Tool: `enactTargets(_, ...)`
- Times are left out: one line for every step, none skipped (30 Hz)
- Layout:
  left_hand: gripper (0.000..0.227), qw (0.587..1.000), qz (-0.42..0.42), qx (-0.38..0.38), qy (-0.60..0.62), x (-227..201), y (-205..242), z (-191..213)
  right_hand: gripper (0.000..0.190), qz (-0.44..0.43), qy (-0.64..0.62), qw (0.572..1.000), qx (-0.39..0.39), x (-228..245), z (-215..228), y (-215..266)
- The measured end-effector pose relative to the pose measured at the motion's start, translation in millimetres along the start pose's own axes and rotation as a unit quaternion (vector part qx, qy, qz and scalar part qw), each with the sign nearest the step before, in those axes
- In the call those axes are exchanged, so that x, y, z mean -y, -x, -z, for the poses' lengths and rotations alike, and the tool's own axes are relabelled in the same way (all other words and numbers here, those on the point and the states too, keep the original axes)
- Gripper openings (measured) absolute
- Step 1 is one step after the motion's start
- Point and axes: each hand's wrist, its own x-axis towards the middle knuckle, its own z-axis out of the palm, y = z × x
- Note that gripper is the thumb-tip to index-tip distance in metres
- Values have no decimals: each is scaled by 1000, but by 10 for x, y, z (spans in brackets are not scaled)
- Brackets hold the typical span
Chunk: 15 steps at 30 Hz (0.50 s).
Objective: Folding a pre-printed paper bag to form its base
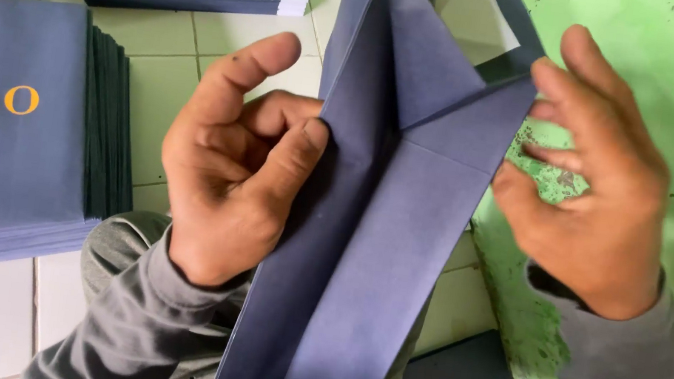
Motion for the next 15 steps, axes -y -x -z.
enactTargets(49, 1000, -1, 3, -1, -24, 13, 3, 71, -1, 0, 1000, -3, -17, -9, -1)
enactTargets(49, 1000, -13, 1, 0, -48, 26, 6, 66, 66, 44, 997, -12, -34, -17, -3)
enactTargets(48, 1000, -24, -2, 1, -73, 48, 9, 61, 131, 87, 987, -17, -50, -27, 0)
enactTargets(48, 1000, -24, 0, 0, -96, 79, 1, 61, 130, 87, 988, -19, 9, 8, -15)
enactTargets(48, 1000, -10, -12, 12, -124, 107, 0, 52, 140, 89, 986, -29, 68, 36, -40)
enactTargets(48, 999, 3, -24, 24, -153, 137, -1, 57, 149, 92, 984, -38, 128, 64, -64)
enactTargets(48, 999, 4, -22, 22, -181, 163, -15, 57, 147, 91, 984, -40, 141, 78, -98)
enactTargets(49, 999, 14, -38, 34, -210, 189, -30, 64, 193, 154, 967, -63, 152, 93, -132)
enactTargets(50, 997, 23, -52, 47, -237, 207, -43, 73, 238, 217, 943, -86, 167, 110, -169)
enactTargets(50, 997, 23, -49, 46, -277, 248, -49, 73, 236, 218, 943, -89, 225, 87, -199)
enactTargets(49, 997, 25, -56, 55, -310, 286, -61, 60, 252, 224, 936, -102, 279, 72, -224)
enactTargets(48, 996, 28, -62, 64, -343, 324, -72, 50, 267, 230, 929, -115, 332, 57, -250)
enactTargets(48, 996, 28, -59, 63, -338, 355, -28, 50, 265, 230, 929, -117, 363, 100, -262)
enactTargets(47, 996, 21, -63, 67, -335, 385, 21, 39, 252, 187, 945, -91, 396, 139, -275)
enactTargets(46, 995, 11, -68, 70, -334, 416, 73, 32, 241, 141, 958, -64, 427, 173, -298)
